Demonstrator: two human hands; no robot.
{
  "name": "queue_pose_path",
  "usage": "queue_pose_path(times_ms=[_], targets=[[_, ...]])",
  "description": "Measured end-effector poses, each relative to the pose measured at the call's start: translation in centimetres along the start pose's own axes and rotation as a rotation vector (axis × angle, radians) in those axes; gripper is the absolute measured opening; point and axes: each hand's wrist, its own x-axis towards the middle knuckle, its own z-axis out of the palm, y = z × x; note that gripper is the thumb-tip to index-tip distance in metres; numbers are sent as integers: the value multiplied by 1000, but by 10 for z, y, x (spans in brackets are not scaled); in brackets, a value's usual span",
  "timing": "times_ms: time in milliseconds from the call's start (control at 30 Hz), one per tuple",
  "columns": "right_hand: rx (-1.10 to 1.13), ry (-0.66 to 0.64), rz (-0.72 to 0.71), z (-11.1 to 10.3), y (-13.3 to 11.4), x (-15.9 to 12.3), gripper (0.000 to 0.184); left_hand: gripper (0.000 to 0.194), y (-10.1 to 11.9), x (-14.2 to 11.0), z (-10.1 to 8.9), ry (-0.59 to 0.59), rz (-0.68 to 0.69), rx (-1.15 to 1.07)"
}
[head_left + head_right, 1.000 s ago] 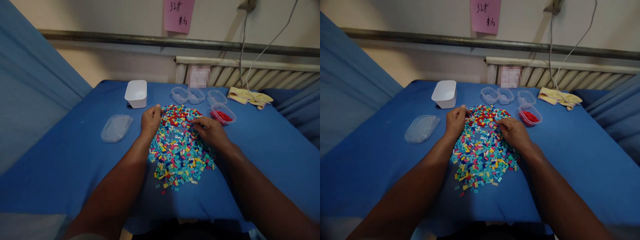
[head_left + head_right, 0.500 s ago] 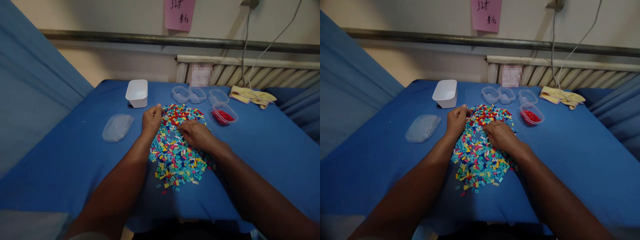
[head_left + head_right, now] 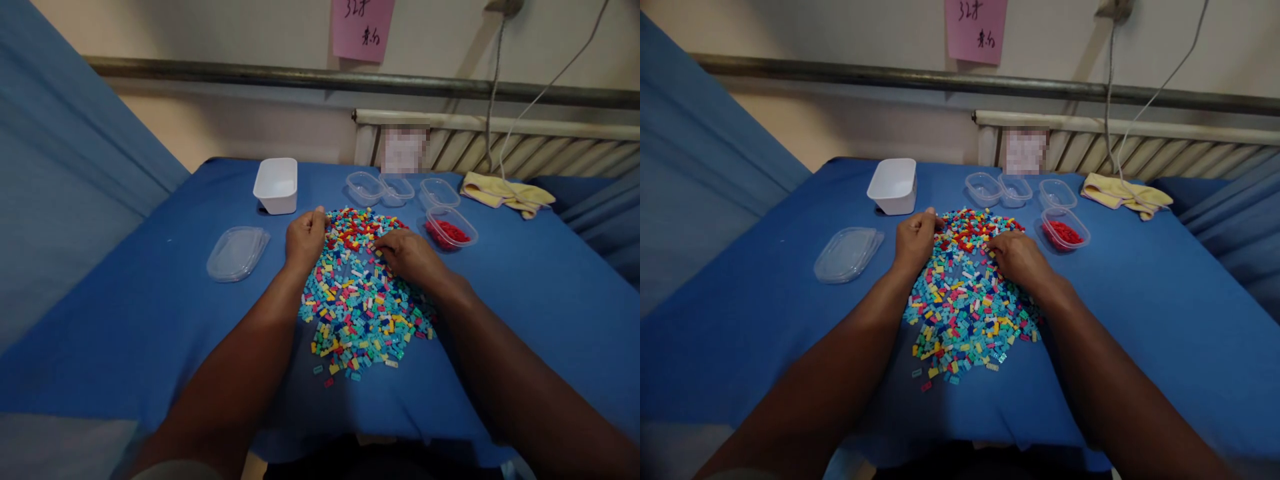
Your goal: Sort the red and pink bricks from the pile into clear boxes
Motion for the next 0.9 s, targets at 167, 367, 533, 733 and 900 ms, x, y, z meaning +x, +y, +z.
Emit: queue_pose_path(times_ms=[167,367,533,733,900], targets=[[-92,-92,61,-1,-10,2,26,58,2,0,0,-3,-9,16],[-17,233,98,-23,2,-13,32,59,3,0,-1,-2,-7,24],[-174,516,254,-58,49,-36,30,57,0,1,0,-10,3,12],[-278,509,319,-54,70,-47,27,54,-1,1,0,6,13,-16],[-124,325,104,-34,21,-26,29,55,-3,1,0,-6,7,3]])
